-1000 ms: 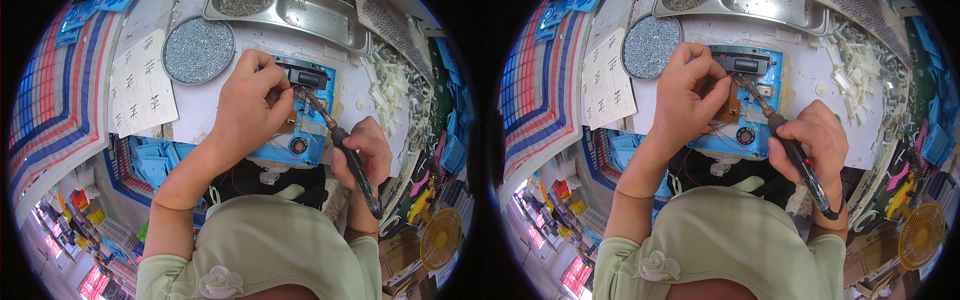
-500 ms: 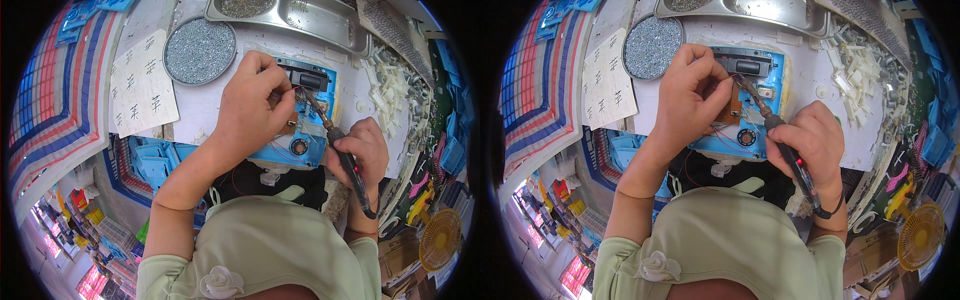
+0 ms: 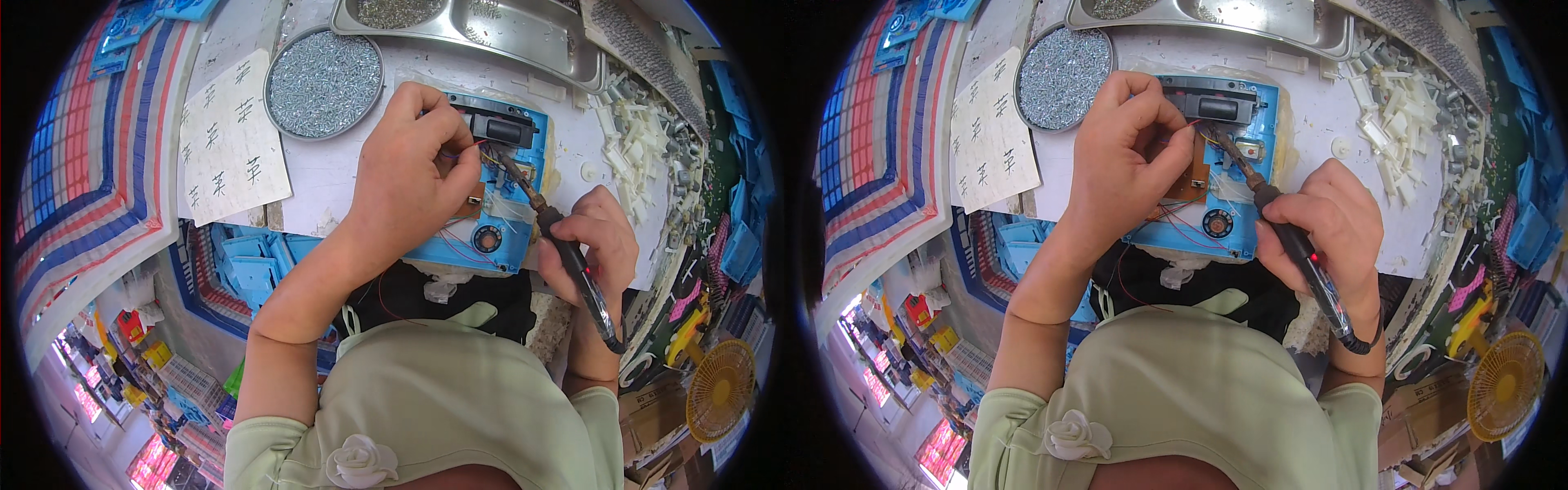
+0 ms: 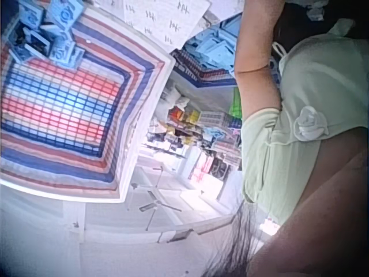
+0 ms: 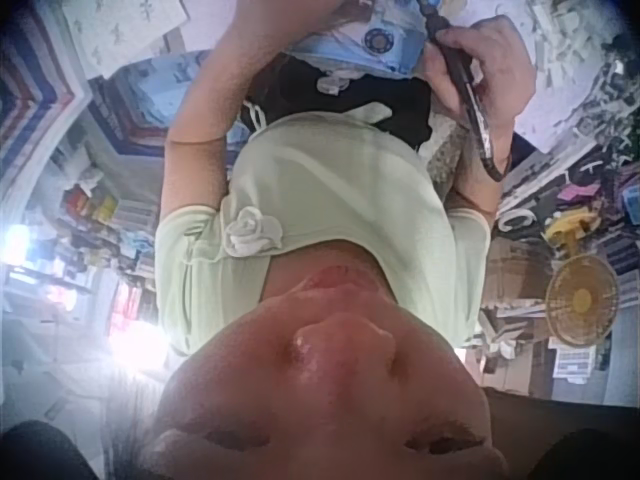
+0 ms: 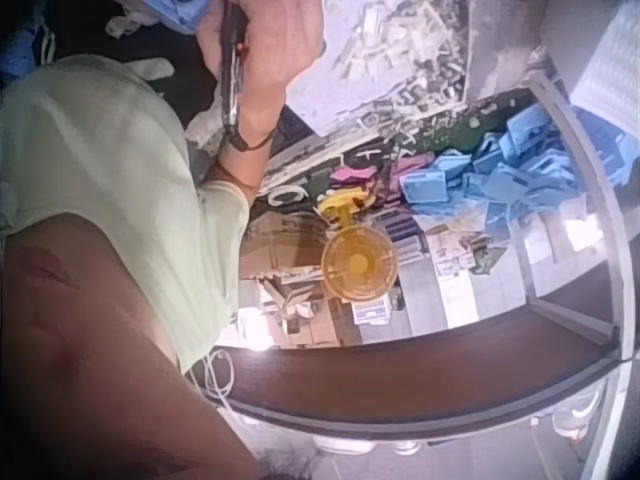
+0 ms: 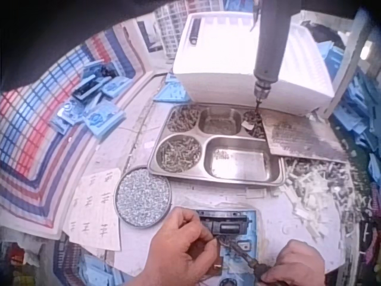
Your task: Assemble components including a speaker and circuit board into a plastic housing and solder wires.
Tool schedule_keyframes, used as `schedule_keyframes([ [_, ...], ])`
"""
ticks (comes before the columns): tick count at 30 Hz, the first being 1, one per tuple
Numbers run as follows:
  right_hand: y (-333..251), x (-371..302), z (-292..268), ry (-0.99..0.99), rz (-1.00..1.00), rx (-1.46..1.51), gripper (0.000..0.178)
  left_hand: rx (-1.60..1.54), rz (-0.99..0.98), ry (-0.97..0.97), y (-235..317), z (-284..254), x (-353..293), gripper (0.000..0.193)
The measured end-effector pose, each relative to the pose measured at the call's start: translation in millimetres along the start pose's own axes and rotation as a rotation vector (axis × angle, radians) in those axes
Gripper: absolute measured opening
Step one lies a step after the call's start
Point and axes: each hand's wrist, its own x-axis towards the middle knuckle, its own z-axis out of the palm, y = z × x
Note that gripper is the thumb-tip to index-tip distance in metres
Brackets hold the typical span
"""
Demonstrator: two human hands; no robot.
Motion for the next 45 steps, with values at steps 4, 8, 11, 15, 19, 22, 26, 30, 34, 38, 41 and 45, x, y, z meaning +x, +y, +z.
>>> schedule_keyframes([
  [4,1.2,1.0,2.5,0.004,-0.003,0.012,0.031,0.055,0.045,0.01,-1.4,0.7,0.3,0.01],
  [8,1.7,2.6,3.9,0.002,0.006,0.01,0.031,0.067,0.046,0.015,-1.3,1.5,0.2,0.01],
  [11,2.0,3.1,4.1,-0.001,0.012,0.008,0.032,0.073,0.053,0.024,-1.9,2.7,0.2,0.01],
  [15,4.0,3.1,4.7,0.004,-0.006,0.011,0.032,0.049,0.036,0.032,-2.7,4.0,-0.5,0.01],
  [19,4.3,3.4,5.3,0.008,-0.009,0.003,0.032,0.1,0.084,0.042,-4.5,4.3,0.5,0.011],
  [22,5.5,2.1,4.9,0.009,-0.01,-0.012,0.031,0.124,0.101,0.05,-4.6,5.0,0.6,0.011],
  [26,2.5,0.5,4.8,0.024,0.034,-0.016,0.03,0.173,0.143,0.078,-7.1,7.6,-0.6,0.01],
  [30,3.7,-0.1,4.5,0.029,0.019,-0.02,0.03,0.2,0.164,0.097,-7.8,10.2,-1.5,0.011],
  [34,1.6,0.6,3.2,0.015,0.043,-0.021,0.031,0.21,0.168,0.109,-7.0,11.8,-1.4,0.012],
  [38,1.7,-0.4,4.4,0.02,0.051,-0.01,0.031,0.226,0.182,0.123,-7.6,13.2,-2.1,0.013],
  [41,1.1,-0.7,3.7,0.024,0.037,-0.017,0.031,0.227,0.181,0.126,-7.8,13.9,-2.5,0.013],
  [45,-1.9,-4.5,1.8,0.033,0.053,-0.003,0.031,0.234,0.18,0.133,-6.8,14.6,-2.5,0.014],
])
